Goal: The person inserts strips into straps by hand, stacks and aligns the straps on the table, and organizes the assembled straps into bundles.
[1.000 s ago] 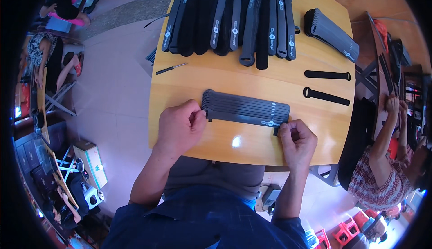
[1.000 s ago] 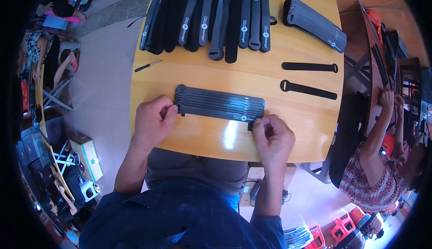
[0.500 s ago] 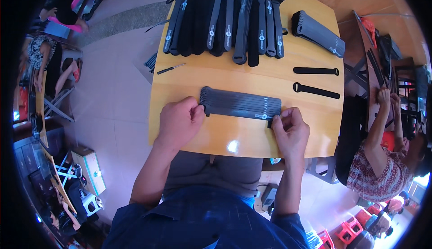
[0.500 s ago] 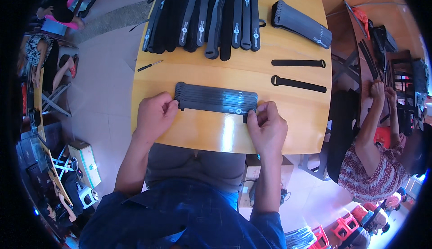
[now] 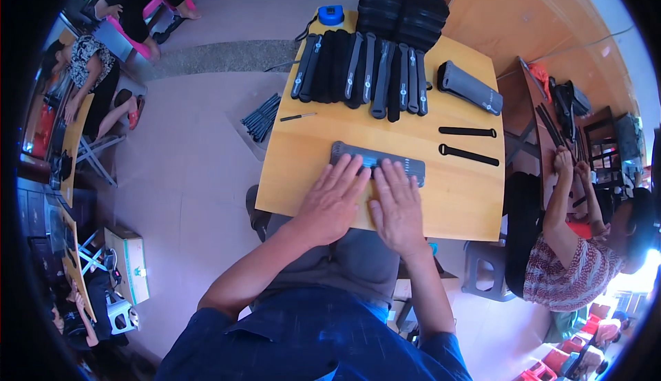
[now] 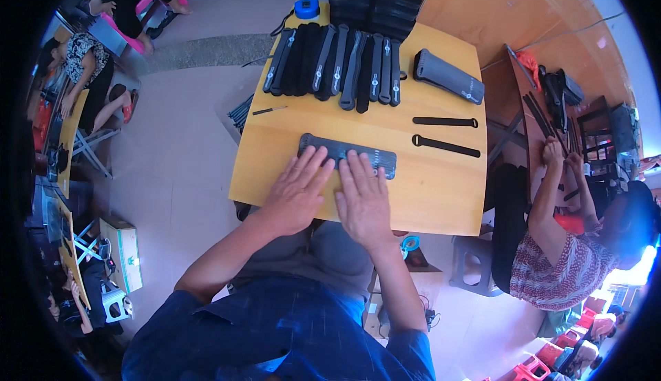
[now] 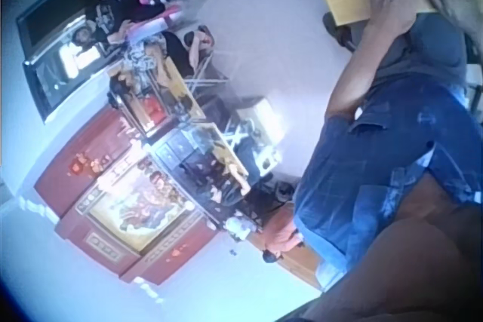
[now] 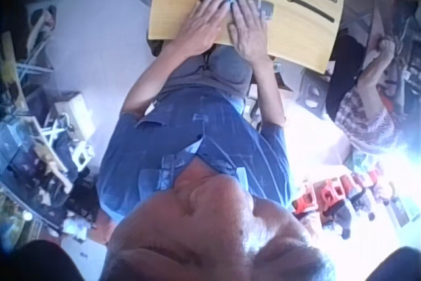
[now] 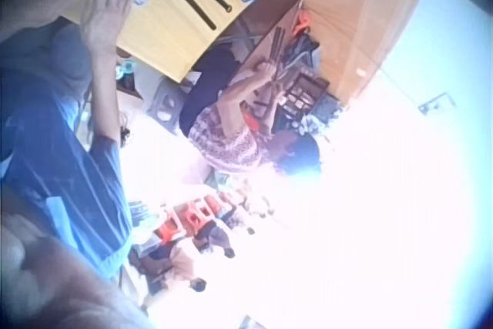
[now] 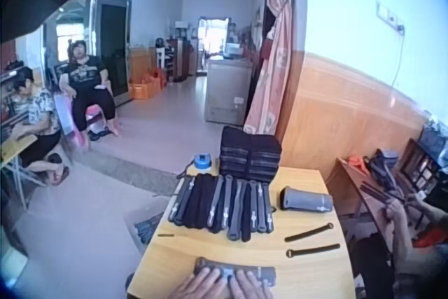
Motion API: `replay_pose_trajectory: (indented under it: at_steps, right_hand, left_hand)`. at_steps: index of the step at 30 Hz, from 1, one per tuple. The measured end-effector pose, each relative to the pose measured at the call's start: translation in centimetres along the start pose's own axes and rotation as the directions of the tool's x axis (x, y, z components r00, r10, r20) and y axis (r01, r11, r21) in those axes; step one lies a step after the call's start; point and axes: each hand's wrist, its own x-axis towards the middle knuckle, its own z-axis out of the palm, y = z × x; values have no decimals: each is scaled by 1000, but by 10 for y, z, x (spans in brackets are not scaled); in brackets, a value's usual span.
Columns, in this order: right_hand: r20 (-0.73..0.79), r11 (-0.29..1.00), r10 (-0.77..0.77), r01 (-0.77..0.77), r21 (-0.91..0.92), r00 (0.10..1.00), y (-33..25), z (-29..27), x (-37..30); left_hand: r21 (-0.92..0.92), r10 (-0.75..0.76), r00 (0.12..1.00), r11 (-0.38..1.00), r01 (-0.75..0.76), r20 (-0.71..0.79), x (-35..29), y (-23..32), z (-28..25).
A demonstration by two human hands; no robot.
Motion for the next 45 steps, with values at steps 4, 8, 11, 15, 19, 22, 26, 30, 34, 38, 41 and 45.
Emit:
replay_pose_trajectory:
  at_steps: [4, 8, 11, 15, 19, 22, 26, 30, 34, 38, 41, 45]
  right_hand:
    - [87, 1000, -15, 18, -26, 996, 7, 9, -7]
    - [117, 999, 12, -8, -39, 993, 20, 7, -14]
    - [99, 991, 103, -94, -97, 990, 32, 4, -24]
    - [85, 975, 194, -182, -125, 977, 43, -2, -37]
    - [74, 977, 183, -173, -126, 980, 45, -4, -40]
    - [98, 970, 199, -182, -160, 975, 45, -4, -41]
    - [76, 972, 202, -191, -134, 976, 46, -3, -42]
    - [76, 973, 207, -197, -118, 975, 45, -3, -41]
    - [49, 975, 192, -185, -125, 980, 47, -1, -43]
    - [30, 978, 177, -172, -115, 984, 47, 2, -43]
    - [14, 978, 174, -171, -116, 985, 46, 2, -44]
    - [39, 977, 186, -181, -117, 982, 46, 0, -42]
  left_hand:
    - [-46, 50, 992, 998, -45, 113, 8, 4, 10]
    - [-24, 78, 989, 997, -76, 123, 8, -3, 22]
    - [-13, 84, 988, 996, -83, 133, 8, -7, 19]
    - [-11, 33, 982, 999, -32, 185, 4, -10, 12]
    - [69, -60, 984, 996, 49, 168, -9, -23, 7]
    - [95, -125, 981, 989, 112, 151, -16, -34, 3]
    - [129, -162, 974, 981, 143, 156, -20, -40, -4]
    - [150, -164, 980, 978, 147, 111, -25, -38, -2]
    - [92, -230, 969, 971, 222, 93, -27, -38, -6]
    - [54, -190, 981, 980, 191, -21, -20, -27, -16]
    - [-15, -20, 999, 1000, 19, -49, 1, -12, -15]
    - [7, -11, 1000, 1000, 11, 16, 24, -15, 1]
